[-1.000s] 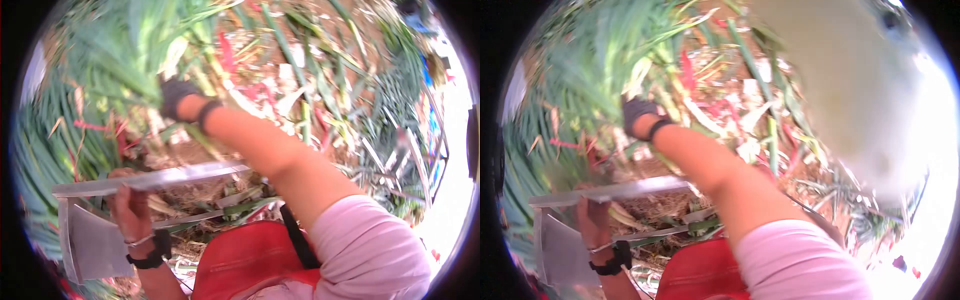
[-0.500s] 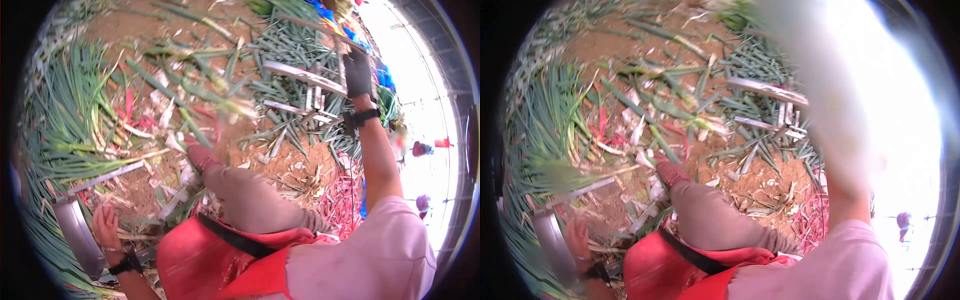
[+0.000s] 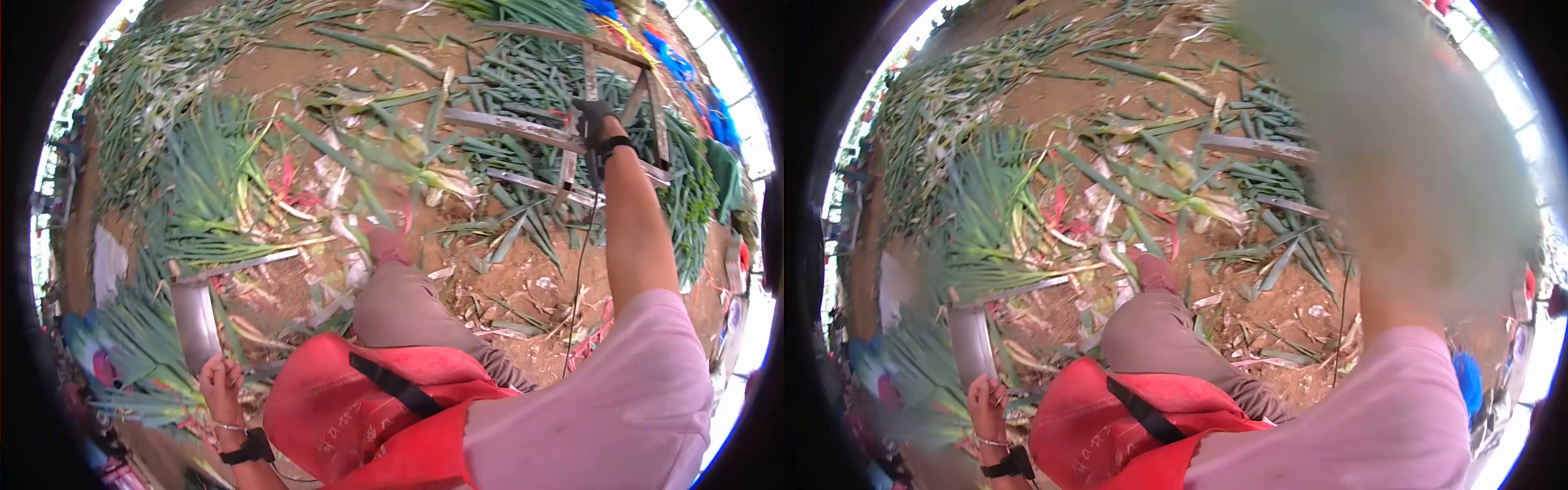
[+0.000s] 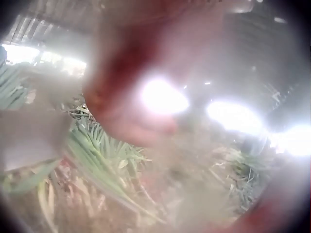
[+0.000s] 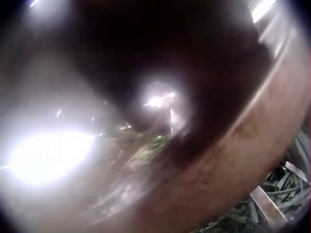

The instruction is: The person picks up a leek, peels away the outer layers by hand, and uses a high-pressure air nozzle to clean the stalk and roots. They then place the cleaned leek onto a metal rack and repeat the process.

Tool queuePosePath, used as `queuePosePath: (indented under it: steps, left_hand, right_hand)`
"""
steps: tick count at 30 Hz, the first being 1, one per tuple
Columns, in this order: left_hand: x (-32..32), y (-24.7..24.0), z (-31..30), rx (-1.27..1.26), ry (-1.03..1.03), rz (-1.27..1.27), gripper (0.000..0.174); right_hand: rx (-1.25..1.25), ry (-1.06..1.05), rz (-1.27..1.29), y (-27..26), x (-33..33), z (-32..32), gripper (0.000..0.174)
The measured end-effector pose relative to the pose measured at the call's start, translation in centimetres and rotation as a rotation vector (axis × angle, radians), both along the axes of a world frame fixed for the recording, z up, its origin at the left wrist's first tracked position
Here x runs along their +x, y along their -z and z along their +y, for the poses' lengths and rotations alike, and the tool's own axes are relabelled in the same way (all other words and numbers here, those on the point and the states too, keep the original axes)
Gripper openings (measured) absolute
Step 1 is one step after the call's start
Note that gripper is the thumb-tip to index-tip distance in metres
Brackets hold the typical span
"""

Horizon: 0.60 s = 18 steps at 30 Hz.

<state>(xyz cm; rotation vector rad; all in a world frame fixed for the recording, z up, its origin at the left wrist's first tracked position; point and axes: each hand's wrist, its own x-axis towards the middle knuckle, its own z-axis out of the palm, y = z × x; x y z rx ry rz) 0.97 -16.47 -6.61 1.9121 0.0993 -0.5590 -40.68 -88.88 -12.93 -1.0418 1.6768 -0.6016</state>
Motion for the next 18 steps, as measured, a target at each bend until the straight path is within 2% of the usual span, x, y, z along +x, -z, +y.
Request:
queuePosePath:
  steps: [2, 4, 5, 6, 7, 8, 9, 10, 12, 14, 15, 17, 18]
  left_hand:
    - [-0.6, -0.5, -1.1, 0.046, 0.004, -0.026, 0.027]
    - [-0.5, 0.0, -3.3, -0.005, 0.103, -0.046, 0.029]
    - [-1.3, -0.7, -6.7, 0.022, 0.093, -0.028, 0.029]
    - [-3.0, -1.4, -10.6, -0.003, 0.169, -0.039, 0.031]
    - [-4.7, -2.0, -14.4, -0.03, 0.245, -0.052, 0.033]
    - [-5.3, -0.9, -17.1, -0.045, 0.424, -0.107, 0.043]
    - [-5.6, 0.9, -19.7, -0.025, 0.708, -0.245, 0.052]
    - [-8.6, 0.3, -23.4, -0.106, 0.822, -0.232, 0.06]
    - [-12.7, 0.4, -28.7, 0.181, 1.258, -0.631, 0.08]
    - [-16.5, 2.1, -31.5, 0.183, 1.536, -0.868, 0.089]
    - [-17.9, 2.5, -32.3, 0.175, 1.546, -0.857, 0.089]
    - [-20.3, 3.0, -33.6, 0.694, 1.918, -0.86, 0.093]
    - [-21.6, 3.0, -33.9, 0.682, 1.912, -0.847, 0.093]
  right_hand:
    - [0.024, -0.03, -0.256, 0.6, -1.3, 0.1, 0.02]
    - [0.003, 0.014, -0.266, -0.2, -1.0, 4.6, 0.02]
    - [-0.042, 0.047, -0.264, -0.9, -0.9, 6.3, 0.02]
    - [-0.106, -0.042, -0.203, 1.2, -2.7, 6.3, 0.018]
    - [-0.234, -0.059, -0.261, -1.5, -1.7, 11.1, 0.019]
    - [-0.214, -0.11, -0.309, -1.2, -2.8, 12.6, 0.023]
    - [-0.187, -0.034, -0.351, -1.2, -3.2, 14.8, 0.022]
    - [-0.221, -0.051, -0.361, -1.7, -3.6, 17.2, 0.021]
    - [-0.238, -0.051, -0.394, -1.6, -5.0, 20.4, 0.021]
    - [-0.262, -0.043, -0.376, -1.9, -7.4, 22.2, 0.02]
    - [-0.276, -0.052, -0.363, -2.1, -8.4, 23.1, 0.02]
    - [-0.3, -0.046, -0.301, -3.4, -9.5, 24.1, 0.02]
    - [-0.323, -0.049, -0.253, -4.2, -9.8, 24.5, 0.019]
